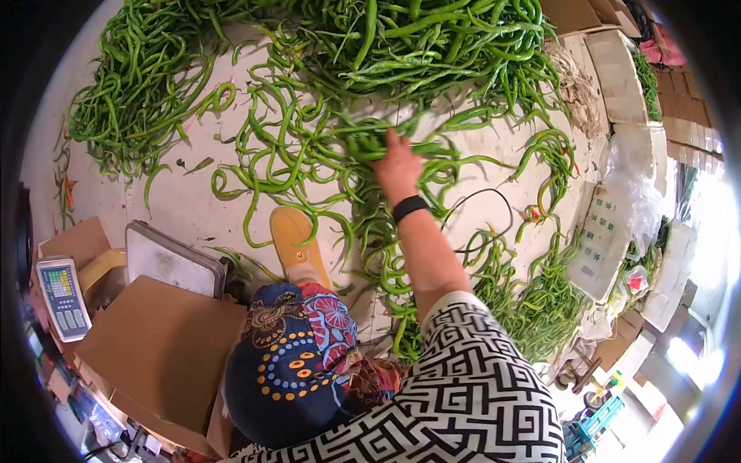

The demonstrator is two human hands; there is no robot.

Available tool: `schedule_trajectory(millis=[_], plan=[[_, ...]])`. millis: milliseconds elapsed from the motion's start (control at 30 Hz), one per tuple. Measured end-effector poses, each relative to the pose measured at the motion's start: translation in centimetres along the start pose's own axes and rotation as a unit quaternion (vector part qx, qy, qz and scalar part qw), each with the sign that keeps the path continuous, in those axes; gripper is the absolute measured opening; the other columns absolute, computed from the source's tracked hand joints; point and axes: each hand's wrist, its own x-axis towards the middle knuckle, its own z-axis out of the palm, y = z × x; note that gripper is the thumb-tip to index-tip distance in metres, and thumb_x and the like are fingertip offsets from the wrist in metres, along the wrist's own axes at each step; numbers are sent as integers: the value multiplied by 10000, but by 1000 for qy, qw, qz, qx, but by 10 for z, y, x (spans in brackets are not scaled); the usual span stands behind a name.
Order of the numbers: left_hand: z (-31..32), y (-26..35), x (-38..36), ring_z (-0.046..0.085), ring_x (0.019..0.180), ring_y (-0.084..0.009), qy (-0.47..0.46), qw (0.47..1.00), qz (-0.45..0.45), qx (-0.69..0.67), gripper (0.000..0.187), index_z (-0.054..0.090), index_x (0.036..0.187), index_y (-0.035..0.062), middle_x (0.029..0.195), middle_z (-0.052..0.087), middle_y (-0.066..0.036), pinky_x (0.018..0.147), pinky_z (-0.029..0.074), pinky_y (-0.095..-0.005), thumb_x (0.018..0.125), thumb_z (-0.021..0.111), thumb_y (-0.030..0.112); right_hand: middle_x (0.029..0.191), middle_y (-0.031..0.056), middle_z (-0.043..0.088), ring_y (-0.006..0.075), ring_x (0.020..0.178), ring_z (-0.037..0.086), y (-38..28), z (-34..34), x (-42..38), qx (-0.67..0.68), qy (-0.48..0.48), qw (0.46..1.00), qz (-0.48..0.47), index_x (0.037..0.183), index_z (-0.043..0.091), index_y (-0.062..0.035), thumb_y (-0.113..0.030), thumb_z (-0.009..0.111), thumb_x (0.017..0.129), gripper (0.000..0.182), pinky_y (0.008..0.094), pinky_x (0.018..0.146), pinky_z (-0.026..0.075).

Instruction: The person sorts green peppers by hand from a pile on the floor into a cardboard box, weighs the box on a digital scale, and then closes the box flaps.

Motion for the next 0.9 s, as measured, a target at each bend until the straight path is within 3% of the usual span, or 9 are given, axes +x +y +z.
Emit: schedule_trajectory(millis=[133,233,333,400,467,600,633,833,900], plan=[[-1,4,-1,575,942,-429,-16,994,-91,-51,592,470,1243,5,1139,543,-276,763,504,-505,928,361,495,1413,144,331,403,1097,520,-45,20,-25,174,-54,982,-58,1406,222,-246,-355,797,633,970,440,863,480],[-3,7,-3,576,943,-426,-35,980,-174,-93,581,472,1240,6,1138,544,-274,762,505,-503,930,369,486,1127,144,607,320,985,601,-15,-18,-4,170,-124,951,-225,1214,553,-182,-318,755,669,597,402,839,487],[-8,7,-9,578,943,-422,-63,956,-260,-124,570,473,1237,7,1137,546,-272,762,507,-501,931,376,478,881,131,664,309,821,641,63,-39,72,109,138,980,-90,1090,640,-189,-284,642,767,337,409,719,503],[-14,9,-10,578,943,-421,-84,947,-287,-121,566,474,1237,7,1137,546,-272,761,508,-500,932,379,475,1062,163,625,357,937,610,126,-35,134,48,152,987,29,1153,607,-193,-451,582,806,433,427,806,489],[-10,13,2,588,954,-399,17,996,75,43,487,491,1211,11,1117,563,-262,776,514,-484,939,420,409,1165,172,583,383,1015,573,155,-17,160,-26,93,995,21,1181,586,-180,-550,512,825,519,428,883,453],[-9,-1,-8,602,932,-400,-14,998,51,36,477,510,1177,-8,1098,577,-259,763,524,-463,950,398,396,1134,218,585,351,1055,553,154,-7,149,-56,-26,998,8,1140,603,-98,-532,510,839,536,419,879,445],[-14,7,-2,603,909,-405,-61,998,-30,19,514,517,1164,-17,1092,581,-255,744,523,-466,946,387,430,987,157,652,338,970,590,145,-15,130,-73,1,997,-28,1057,641,-94,-486,502,837,470,425,846,453],[-21,27,14,604,909,-393,-88,992,-27,87,527,559,1106,-19,1066,598,-239,740,513,-472,937,398,454,760,154,609,336,715,605,132,-17,26,136,206,966,-79,970,494,-40,-104,611,760,249,434,683,474],[-14,13,3,607,906,-381,-39,995,12,88,547,581,1069,-22,1057,603,-230,732,515,-467,939,379,469,932,176,600,312,836,598,132,-10,12,154,192,968,-52,1039,511,-11,-142,635,763,330,405,756,468]])
